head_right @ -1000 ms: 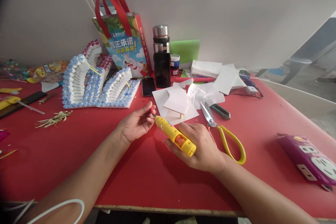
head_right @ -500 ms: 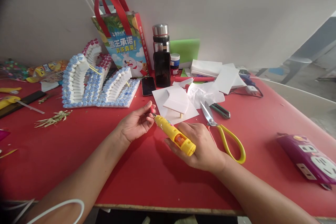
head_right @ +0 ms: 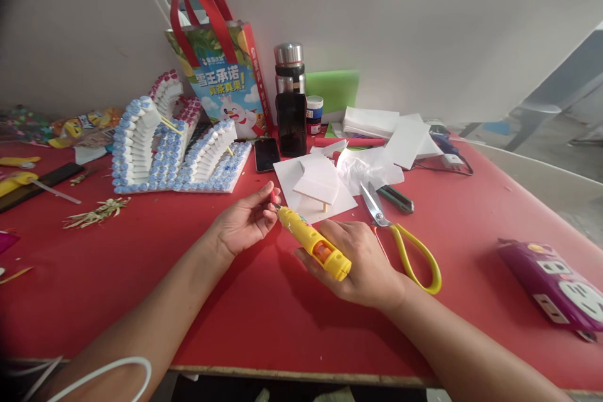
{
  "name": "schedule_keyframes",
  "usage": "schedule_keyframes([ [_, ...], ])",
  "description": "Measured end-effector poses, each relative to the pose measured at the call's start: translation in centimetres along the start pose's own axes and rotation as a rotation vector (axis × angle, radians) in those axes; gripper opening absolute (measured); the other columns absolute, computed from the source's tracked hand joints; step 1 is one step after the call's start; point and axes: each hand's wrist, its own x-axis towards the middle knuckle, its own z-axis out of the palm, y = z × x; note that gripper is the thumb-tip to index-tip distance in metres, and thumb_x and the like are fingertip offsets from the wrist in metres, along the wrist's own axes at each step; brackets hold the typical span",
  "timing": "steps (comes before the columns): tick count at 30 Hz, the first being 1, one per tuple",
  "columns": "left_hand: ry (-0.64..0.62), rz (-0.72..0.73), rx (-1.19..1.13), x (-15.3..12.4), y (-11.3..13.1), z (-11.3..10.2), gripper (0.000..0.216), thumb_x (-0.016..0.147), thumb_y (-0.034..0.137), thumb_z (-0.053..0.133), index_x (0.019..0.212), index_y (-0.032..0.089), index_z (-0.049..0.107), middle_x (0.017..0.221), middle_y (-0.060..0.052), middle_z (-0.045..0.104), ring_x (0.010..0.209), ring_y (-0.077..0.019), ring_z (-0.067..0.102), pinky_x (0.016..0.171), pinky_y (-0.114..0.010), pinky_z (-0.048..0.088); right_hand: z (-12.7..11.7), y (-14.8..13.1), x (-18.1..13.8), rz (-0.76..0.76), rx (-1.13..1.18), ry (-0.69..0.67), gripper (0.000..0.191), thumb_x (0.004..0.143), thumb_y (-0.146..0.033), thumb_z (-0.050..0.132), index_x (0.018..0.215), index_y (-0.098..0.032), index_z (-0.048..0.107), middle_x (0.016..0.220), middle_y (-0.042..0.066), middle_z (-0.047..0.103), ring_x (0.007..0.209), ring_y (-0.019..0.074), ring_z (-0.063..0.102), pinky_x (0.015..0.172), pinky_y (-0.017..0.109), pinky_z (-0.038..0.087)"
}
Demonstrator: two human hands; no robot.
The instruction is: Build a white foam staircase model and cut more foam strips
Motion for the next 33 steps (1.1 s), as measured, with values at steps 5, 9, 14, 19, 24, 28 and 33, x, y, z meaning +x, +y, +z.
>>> schedule_keyframes([
  [5, 0.010, 0.006, -0.008, -0.04, -0.03, 0.12, 0.017, 0.092, 0.015, 0.066, 0.079, 0.004, 0.066, 0.067, -0.002, 0.057, 0.051, -0.0043, 0.055, 0.044, -0.011, 0.048, 0.04, -0.02, 0.17, -0.012, 0.002, 0.013, 0.025, 0.095, -0.031, 0.058, 0.077, -0.021, 0.042, 0.063, -0.006, 0.039, 0.051, 0.0087, 0.031, 0.051, 0.027, 0.026],
  [9, 0.010, -0.001, -0.008, 0.01, 0.01, 0.14, 0.015, 0.091, 0.016, 0.067, 0.080, 0.004, 0.066, 0.068, -0.002, 0.058, 0.051, -0.0046, 0.055, 0.044, -0.012, 0.048, 0.04, -0.11, 0.32, -0.026, 0.002, 0.019, 0.024, 0.095, -0.029, 0.057, 0.078, -0.021, 0.043, 0.063, -0.006, 0.039, 0.051, 0.0085, 0.032, 0.051, 0.027, 0.026],
  [14, 0.006, -0.004, -0.003, 0.13, -0.04, -0.04, 0.015, 0.090, 0.016, 0.068, 0.081, 0.004, 0.067, 0.069, -0.002, 0.057, 0.051, -0.0045, 0.055, 0.044, -0.012, 0.049, 0.00, -0.16, 0.25, -0.025, 0.010, 0.017, 0.025, 0.094, -0.028, 0.057, 0.077, -0.021, 0.041, 0.063, -0.006, 0.038, 0.050, 0.0081, 0.031, 0.050, 0.027, 0.026],
  [19, 0.001, 0.000, 0.018, 0.22, -0.14, -0.19, 0.015, 0.089, 0.016, 0.069, 0.081, 0.004, 0.068, 0.068, -0.002, 0.057, 0.052, -0.0041, 0.055, 0.046, -0.011, 0.050, -0.08, -0.26, 0.25, -0.029, 0.007, 0.027, 0.024, 0.094, -0.028, 0.057, 0.077, -0.022, 0.041, 0.063, -0.006, 0.039, 0.050, 0.0085, 0.031, 0.050, 0.027, 0.026],
  [24, 0.011, 0.002, 0.013, 0.11, -0.12, -0.19, 0.014, 0.088, 0.015, 0.070, 0.081, 0.004, 0.068, 0.068, -0.003, 0.058, 0.052, -0.0047, 0.055, 0.045, -0.012, 0.050, -0.09, -0.32, 0.35, -0.023, -0.012, 0.039, 0.023, 0.095, -0.029, 0.057, 0.078, -0.021, 0.044, 0.062, -0.005, 0.043, 0.049, 0.0087, 0.034, 0.050, 0.027, 0.028],
  [28, -0.021, -0.002, -0.012, 0.03, -0.10, -0.22, 0.014, 0.090, 0.015, 0.068, 0.082, 0.004, 0.068, 0.069, -0.003, 0.058, 0.053, -0.0052, 0.056, 0.046, -0.012, 0.050, -0.02, -0.07, 0.11, -0.002, -0.021, 0.054, 0.020, 0.094, -0.029, 0.059, 0.080, -0.021, 0.047, 0.061, -0.005, 0.047, 0.049, 0.0087, 0.036, 0.050, 0.026, 0.029],
  [33, -0.079, -0.019, -0.081, 0.13, -0.01, -0.26, 0.017, 0.095, 0.015, 0.059, 0.085, 0.004, 0.067, 0.071, -0.004, 0.059, 0.055, -0.0051, 0.058, 0.048, -0.011, 0.051, -0.11, -0.11, 0.09, 0.005, 0.002, 0.048, 0.019, 0.092, -0.029, 0.061, 0.080, -0.021, 0.048, 0.061, -0.005, 0.047, 0.049, 0.0084, 0.036, 0.049, 0.026, 0.029],
])
